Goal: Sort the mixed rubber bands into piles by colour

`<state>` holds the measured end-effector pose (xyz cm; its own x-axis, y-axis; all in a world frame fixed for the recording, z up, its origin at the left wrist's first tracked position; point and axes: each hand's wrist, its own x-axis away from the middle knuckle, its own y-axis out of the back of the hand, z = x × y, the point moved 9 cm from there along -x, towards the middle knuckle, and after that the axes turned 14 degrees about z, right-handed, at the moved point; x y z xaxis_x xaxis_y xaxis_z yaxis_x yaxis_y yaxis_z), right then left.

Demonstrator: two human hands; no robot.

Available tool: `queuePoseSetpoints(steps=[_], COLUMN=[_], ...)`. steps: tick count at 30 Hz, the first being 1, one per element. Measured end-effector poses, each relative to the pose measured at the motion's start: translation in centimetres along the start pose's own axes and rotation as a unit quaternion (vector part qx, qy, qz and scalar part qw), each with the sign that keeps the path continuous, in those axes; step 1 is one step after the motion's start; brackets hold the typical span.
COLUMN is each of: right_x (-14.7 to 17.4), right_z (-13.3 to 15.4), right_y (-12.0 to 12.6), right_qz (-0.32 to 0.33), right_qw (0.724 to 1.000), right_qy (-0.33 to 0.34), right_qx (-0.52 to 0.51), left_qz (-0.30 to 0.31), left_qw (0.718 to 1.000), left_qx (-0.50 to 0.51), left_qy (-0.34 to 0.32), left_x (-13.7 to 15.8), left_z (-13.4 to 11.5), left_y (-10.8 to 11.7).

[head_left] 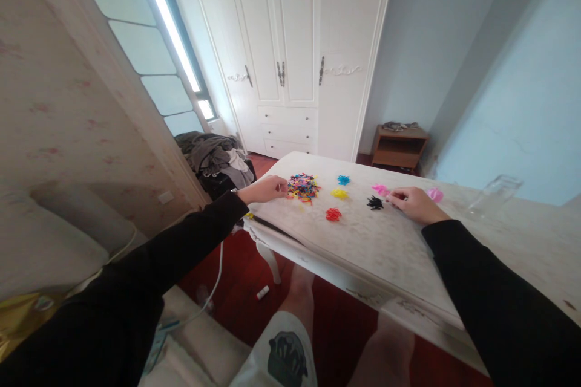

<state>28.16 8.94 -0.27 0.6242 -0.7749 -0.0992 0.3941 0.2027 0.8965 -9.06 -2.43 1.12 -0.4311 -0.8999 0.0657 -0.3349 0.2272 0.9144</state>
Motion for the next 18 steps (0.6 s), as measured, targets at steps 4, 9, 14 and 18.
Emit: queuePoseSetpoints(steps=[4,9,14,18], right_x=[0.08,0.09,0.05,0.03], right_z=[0.20,0.25,0.12,0.03], right_y=[0.17,0.18,0.14,0.17], right_qz=[-0.005,0.000,-0.002,-0.007], right_qw=[1.000,1.000,1.000,1.000], right_qy=[0.005,0.000,-0.001,-0.001], right_qx=[-0.004,0.000,-0.001,-0.004], left_qz=[0.006,0.009,0.011,0.011], left_qw=[1.000,1.000,0.999,0.999], left_qx=[-0.001,-0.019,-0.041,-0.038], left_qy=[-0.004,0.002,0.000,0.000], left_x=[-0.30,-0.36,-0.45,-0.46], left_z=[-0.46,-0.32,-0.07,-0.04], left_y=[-0.30,-0.46,-0.53,-0.41])
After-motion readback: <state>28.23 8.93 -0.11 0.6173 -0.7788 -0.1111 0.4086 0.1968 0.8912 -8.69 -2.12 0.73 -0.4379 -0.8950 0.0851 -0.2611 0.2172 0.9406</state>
